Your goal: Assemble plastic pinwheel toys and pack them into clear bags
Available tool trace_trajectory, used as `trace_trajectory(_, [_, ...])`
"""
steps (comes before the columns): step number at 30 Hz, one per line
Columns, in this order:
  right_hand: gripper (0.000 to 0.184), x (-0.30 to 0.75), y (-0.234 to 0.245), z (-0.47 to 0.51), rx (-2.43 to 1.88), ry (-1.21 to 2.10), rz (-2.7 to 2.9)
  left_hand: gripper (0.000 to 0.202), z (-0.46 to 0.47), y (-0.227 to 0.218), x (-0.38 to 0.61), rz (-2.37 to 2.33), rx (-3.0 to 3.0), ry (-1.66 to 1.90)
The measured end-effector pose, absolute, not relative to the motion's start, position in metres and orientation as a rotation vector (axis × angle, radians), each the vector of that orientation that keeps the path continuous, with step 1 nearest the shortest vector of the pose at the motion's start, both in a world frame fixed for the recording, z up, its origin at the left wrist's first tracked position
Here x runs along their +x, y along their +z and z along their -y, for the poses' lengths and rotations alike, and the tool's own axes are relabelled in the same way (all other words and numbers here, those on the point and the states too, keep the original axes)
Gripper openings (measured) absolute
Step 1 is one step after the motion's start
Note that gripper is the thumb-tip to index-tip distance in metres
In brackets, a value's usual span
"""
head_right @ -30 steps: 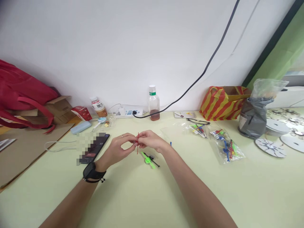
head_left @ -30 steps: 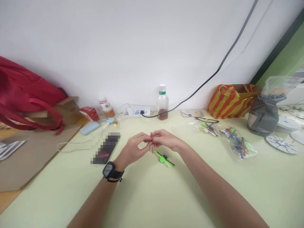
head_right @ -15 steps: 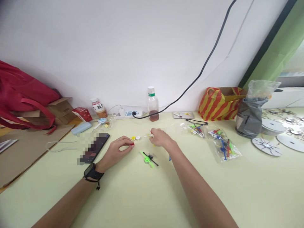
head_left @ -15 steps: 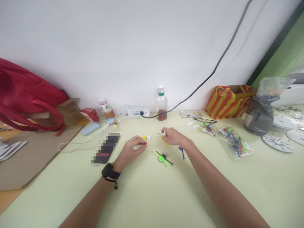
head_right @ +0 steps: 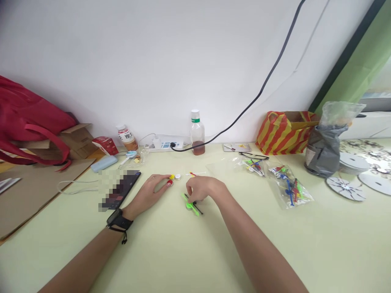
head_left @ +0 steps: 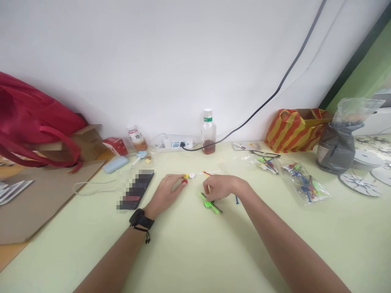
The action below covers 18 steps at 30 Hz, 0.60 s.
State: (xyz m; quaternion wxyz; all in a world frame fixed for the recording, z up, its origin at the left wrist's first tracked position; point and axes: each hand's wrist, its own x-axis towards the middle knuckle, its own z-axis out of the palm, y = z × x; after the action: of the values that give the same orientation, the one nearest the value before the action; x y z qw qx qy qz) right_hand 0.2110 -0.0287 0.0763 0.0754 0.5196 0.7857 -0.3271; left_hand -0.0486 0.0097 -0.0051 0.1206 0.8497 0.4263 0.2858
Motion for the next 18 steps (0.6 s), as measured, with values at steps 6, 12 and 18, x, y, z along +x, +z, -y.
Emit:
trace_trajectory(6, [0.026, 0.214, 0.079, 0.029, 1.55, -1.032, -2.292, 0.032, -0.009, -0.005, -0.049, -1.218, 2.515, 0.843])
trace_trajectory(12, [0.028, 0.225, 0.071, 0.028, 1.672, -1.139, -2.342, 0.037, -0.008, -0.004, -0.048, -1.195, 2.527, 0.872])
trace_trajectory(18, [0.018, 0.237, 0.065, 0.016, 1.728, -1.498, -2.523, 0.026, 0.006, 0.01, -0.038, -1.169, 2.473, 1.152])
